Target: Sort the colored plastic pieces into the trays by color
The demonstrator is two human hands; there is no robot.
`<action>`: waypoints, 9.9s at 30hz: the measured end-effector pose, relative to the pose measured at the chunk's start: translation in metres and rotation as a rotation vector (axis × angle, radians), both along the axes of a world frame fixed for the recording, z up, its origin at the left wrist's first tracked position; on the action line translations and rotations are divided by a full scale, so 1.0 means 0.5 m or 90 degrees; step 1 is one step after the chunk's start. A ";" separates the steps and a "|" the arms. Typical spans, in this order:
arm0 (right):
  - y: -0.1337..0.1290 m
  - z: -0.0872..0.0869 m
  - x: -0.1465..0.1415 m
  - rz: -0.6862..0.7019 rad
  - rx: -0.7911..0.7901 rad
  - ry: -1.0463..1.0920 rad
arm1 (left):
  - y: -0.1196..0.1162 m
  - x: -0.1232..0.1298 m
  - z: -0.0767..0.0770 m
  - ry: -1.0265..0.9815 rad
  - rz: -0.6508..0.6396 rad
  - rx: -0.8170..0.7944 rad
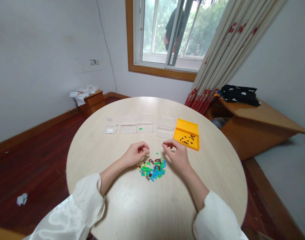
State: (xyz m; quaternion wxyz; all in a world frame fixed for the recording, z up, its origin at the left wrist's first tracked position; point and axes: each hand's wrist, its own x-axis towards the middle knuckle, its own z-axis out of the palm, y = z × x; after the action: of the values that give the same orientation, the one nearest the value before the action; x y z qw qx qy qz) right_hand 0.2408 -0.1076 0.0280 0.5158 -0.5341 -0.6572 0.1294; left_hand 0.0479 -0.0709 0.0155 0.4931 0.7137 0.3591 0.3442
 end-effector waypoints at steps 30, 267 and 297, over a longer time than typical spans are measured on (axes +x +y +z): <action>0.070 -0.036 0.155 -0.315 0.025 0.105 | 0.009 -0.025 0.009 0.296 -0.124 0.205; 0.007 -0.030 0.032 0.260 -0.295 -0.180 | -0.003 -0.001 -0.032 0.154 -0.028 0.088; 0.048 -0.025 0.177 -0.202 -0.071 0.088 | -0.001 -0.007 -0.033 0.160 -0.057 0.087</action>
State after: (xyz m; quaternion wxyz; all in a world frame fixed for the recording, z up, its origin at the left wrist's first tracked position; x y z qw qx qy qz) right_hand 0.3293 -0.0838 0.0157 0.5435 -0.6486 -0.5195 0.1186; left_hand 0.0446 -0.0712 -0.0008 0.4091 0.7985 0.3616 0.2535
